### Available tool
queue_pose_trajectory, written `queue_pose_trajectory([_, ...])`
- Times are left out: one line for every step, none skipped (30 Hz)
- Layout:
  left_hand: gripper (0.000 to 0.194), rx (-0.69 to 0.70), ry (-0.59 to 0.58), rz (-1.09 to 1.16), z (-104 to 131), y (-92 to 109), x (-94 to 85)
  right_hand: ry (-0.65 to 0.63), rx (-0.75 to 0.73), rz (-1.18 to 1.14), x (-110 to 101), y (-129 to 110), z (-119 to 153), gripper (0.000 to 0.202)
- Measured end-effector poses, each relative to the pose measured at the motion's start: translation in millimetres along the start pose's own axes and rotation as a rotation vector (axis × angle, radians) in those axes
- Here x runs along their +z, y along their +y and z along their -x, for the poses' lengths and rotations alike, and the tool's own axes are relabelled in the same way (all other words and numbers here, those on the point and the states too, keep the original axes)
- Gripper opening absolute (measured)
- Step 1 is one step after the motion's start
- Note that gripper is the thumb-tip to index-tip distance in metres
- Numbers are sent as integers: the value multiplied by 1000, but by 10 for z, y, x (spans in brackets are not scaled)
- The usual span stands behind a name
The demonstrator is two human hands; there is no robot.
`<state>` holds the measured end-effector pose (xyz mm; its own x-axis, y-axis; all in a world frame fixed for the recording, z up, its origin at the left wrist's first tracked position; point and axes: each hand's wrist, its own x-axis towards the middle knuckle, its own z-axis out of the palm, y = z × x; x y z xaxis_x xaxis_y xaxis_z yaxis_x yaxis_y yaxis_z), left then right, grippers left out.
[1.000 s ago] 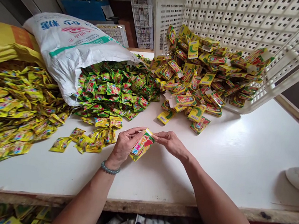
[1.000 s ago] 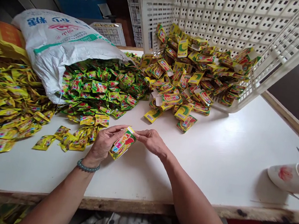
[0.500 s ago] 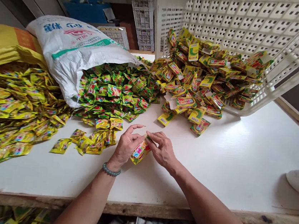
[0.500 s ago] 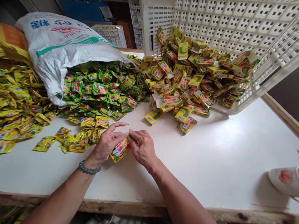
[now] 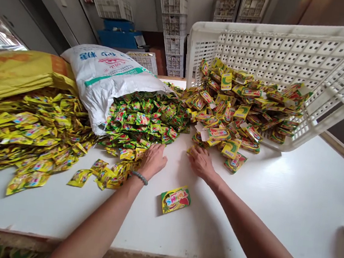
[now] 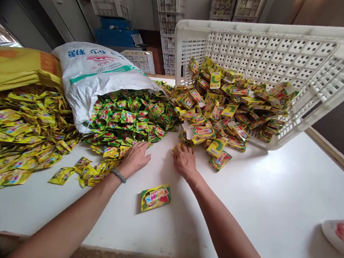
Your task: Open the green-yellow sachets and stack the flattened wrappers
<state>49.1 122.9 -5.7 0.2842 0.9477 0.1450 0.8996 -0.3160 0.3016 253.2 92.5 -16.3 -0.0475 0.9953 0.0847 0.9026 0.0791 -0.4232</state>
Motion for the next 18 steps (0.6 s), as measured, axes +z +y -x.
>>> queue_pose_trajectory([39, 4, -8, -55, -59, -35, -1, -16, -22, 59, -6, -44, 8, 34])
queue_pose_trajectory([38, 7, -21, -75, -91, -64, -2, -27, -45, 98, -8, -100, 29, 31])
queue_pose_trajectory([36, 13, -32, -79, -94, -85, -3, -38, -74, 117, -7, -163, 54, 30])
queue_pose_trajectory([35, 24, -44, -88, -72, -102, -7, -52, -107, 121, -5, -231, 75, 32])
queue_pose_trajectory([34, 37, -55, -96, -31, -115, -12, -67, -133, 113, -4, -298, 82, 35])
queue_pose_trajectory([33, 50, -66, -101, 22, -128, -19, -75, -149, 100, -5, -362, 66, 36])
queue_pose_trajectory([32, 64, -74, -111, 80, -143, -28, -70, -151, 85, -9, -419, 23, 34])
queue_pose_trajectory([32, 59, -72, -113, 137, -162, -36, -52, -140, 72, -14, -466, -48, 30])
queue_pose_trajectory([31, 28, -58, -91, 189, -185, -43, -20, -123, 64, -20, -501, -143, 28])
queue_pose_trajectory([31, -33, -33, -32, 235, -211, -48, 17, -97, 64, -25, -521, -255, 28])
queue_pose_trajectory([29, -121, 1, 79, 276, -236, -49, 42, -65, 74, -25, -526, -375, 31])
queue_pose_trajectory([27, -231, 45, 248, 313, -258, -49, 48, -31, 89, -20, -518, -493, 35])
queue_pose_trajectory([25, -349, 92, 466, 348, -272, -47, 32, 5, 107, -8, -499, -600, 36])
queue_pose_trajectory([25, -455, 135, 709, 383, -277, -48, 3, 36, 123, 12, -472, -689, 36])
queue_pose_trajectory([29, -530, 164, 949, 419, -272, -52, -30, 55, 135, 38, -441, -755, 34])
queue_pose_trajectory([33, -582, 180, 1173, 453, -259, -64, -60, 65, 143, 67, -411, -798, 32])
queue_pose_trajectory([38, -612, 184, 1369, 483, -244, -86, -80, 66, 149, 98, -386, -820, 29])
queue_pose_trajectory([41, -624, 178, 1523, 508, -231, -117, -91, 62, 156, 126, -368, -823, 28])
